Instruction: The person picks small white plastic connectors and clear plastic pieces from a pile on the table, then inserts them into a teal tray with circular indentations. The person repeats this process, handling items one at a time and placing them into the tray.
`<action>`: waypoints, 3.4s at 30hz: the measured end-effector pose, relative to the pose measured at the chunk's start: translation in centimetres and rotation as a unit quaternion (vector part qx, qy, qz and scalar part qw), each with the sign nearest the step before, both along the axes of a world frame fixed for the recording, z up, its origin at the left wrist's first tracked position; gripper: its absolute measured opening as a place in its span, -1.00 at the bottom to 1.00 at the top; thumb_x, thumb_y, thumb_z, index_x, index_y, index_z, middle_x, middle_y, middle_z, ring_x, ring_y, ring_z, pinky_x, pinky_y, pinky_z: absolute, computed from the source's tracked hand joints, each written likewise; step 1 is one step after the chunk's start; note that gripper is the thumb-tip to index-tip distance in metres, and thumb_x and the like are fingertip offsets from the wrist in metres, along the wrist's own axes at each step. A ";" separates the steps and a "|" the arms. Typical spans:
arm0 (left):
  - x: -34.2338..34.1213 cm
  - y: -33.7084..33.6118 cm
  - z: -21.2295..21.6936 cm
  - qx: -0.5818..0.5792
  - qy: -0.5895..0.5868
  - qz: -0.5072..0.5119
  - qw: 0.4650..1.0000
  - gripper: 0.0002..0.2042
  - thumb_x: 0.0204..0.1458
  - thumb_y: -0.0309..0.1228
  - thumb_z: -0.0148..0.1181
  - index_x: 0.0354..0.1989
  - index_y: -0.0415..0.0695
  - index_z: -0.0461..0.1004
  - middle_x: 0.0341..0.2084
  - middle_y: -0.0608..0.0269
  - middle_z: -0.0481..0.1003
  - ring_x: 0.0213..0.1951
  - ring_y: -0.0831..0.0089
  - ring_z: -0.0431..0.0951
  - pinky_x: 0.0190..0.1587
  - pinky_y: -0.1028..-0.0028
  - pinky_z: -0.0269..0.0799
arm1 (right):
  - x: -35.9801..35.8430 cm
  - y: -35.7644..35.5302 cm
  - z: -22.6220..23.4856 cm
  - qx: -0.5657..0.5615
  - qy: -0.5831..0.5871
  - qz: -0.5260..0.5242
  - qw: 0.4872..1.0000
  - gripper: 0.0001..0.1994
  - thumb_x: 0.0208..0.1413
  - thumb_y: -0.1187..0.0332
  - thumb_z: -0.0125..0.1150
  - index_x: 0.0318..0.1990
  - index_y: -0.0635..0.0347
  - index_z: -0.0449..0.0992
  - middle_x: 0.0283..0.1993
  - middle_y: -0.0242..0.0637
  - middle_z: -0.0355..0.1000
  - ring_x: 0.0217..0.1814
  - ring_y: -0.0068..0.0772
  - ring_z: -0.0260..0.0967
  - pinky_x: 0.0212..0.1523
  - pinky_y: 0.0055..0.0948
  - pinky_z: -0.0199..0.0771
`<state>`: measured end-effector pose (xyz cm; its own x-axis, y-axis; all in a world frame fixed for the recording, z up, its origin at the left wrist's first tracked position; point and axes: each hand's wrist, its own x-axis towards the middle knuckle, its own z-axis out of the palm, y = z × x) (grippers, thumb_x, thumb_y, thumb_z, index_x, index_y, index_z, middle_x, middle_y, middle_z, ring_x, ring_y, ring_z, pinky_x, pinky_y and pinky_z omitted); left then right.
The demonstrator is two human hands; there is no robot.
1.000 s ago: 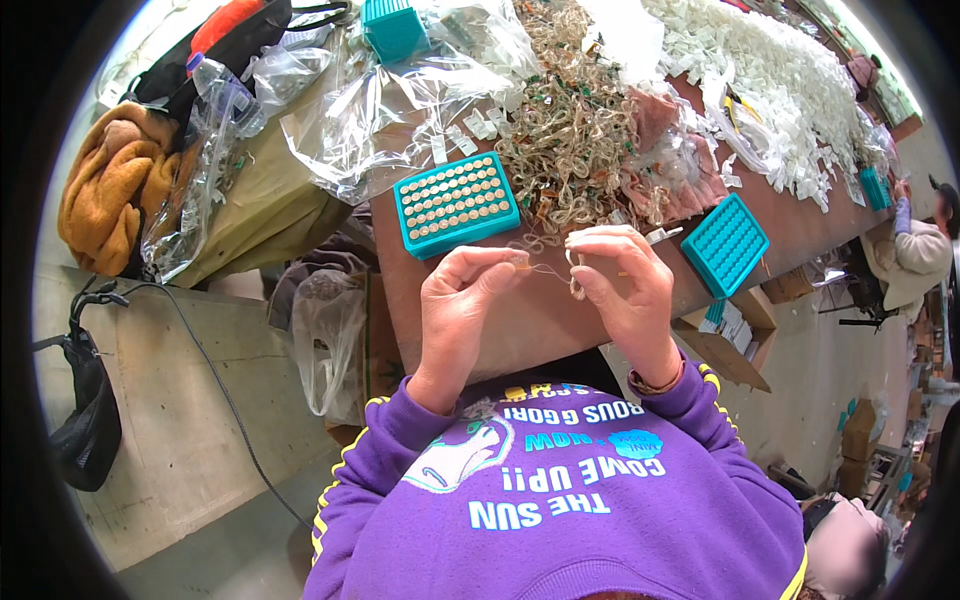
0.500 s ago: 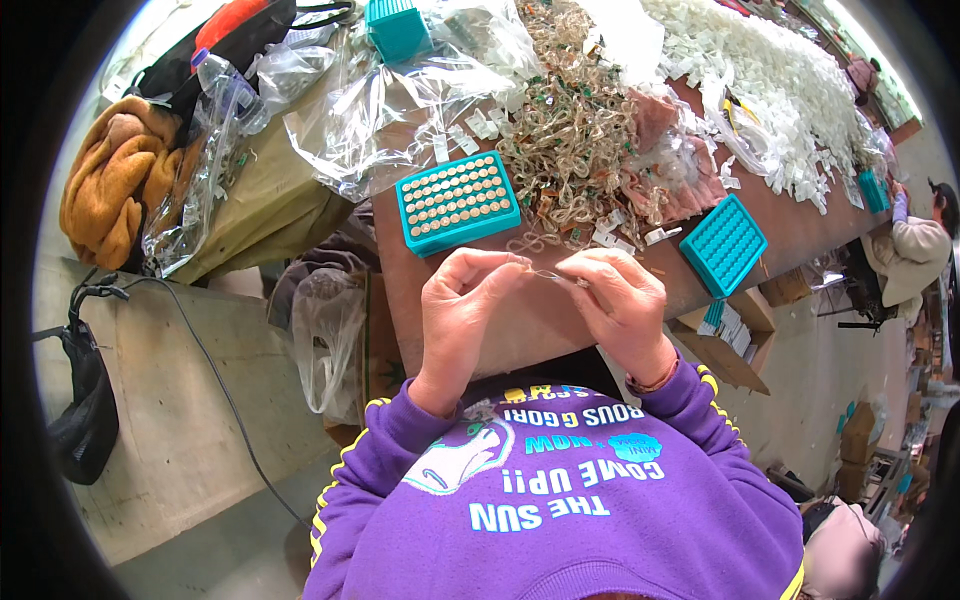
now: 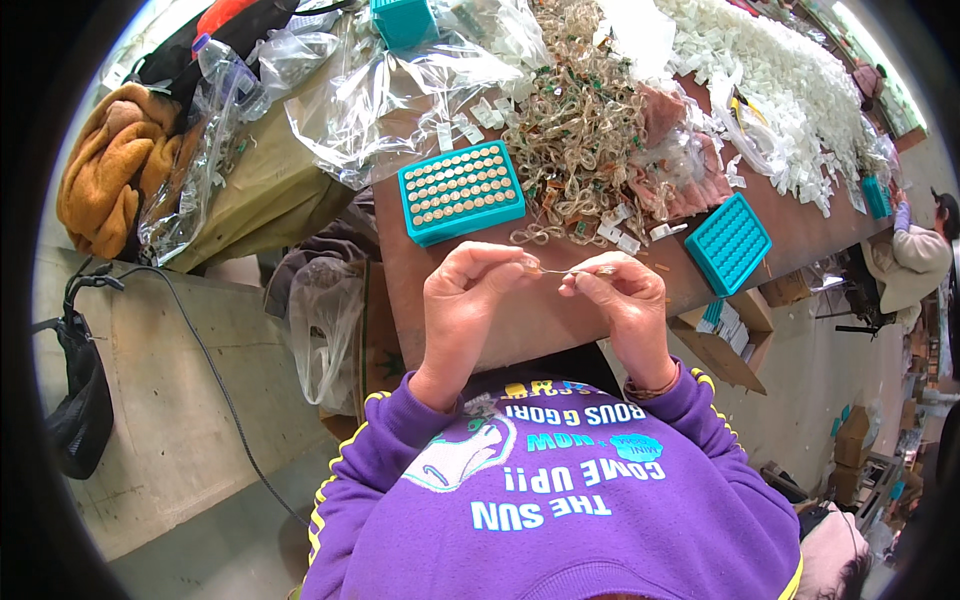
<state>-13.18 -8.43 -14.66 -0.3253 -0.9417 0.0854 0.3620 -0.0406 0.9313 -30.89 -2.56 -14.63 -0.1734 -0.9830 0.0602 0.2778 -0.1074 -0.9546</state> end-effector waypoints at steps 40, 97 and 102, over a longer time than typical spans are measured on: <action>-0.2 -1.3 0.2 -0.143 -0.244 -0.035 0.958 -0.87 -0.02 -0.68 0.28 -0.28 -0.31 0.57 -0.36 0.22 0.61 -0.27 0.57 0.61 -0.18 0.59 0.52 | -2.2 -3.0 2.0 -0.094 0.496 0.111 0.856 -0.92 -0.09 0.43 0.22 -0.41 0.17 0.47 -0.56 -0.12 0.44 -0.51 -0.03 0.46 -0.49 -0.23 0.44; -32.4 -44.3 -2.7 -0.158 -0.321 -0.356 0.863 -0.75 0.14 -0.30 0.07 -0.24 -0.24 0.56 -0.30 0.00 0.57 -0.20 0.12 0.57 -0.16 0.28 0.46 | -21.3 -34.9 3.1 -0.155 0.633 0.230 0.723 -0.67 0.26 0.28 0.08 0.10 0.22 0.51 0.00 -0.21 0.53 0.07 -0.40 0.41 0.11 -0.39 0.36; -33.4 -48.2 -3.2 -0.608 -0.562 -0.195 0.525 -0.79 0.12 -0.34 0.10 -0.25 -0.26 0.51 -0.42 0.03 0.53 -0.30 0.24 0.56 -0.28 0.31 0.41 | -30.6 -41.0 7.6 0.074 0.457 0.405 0.788 -0.77 0.12 0.33 0.24 -0.09 0.15 0.64 -0.24 -0.40 0.60 -0.21 -0.57 0.50 -0.11 -0.44 0.50</action>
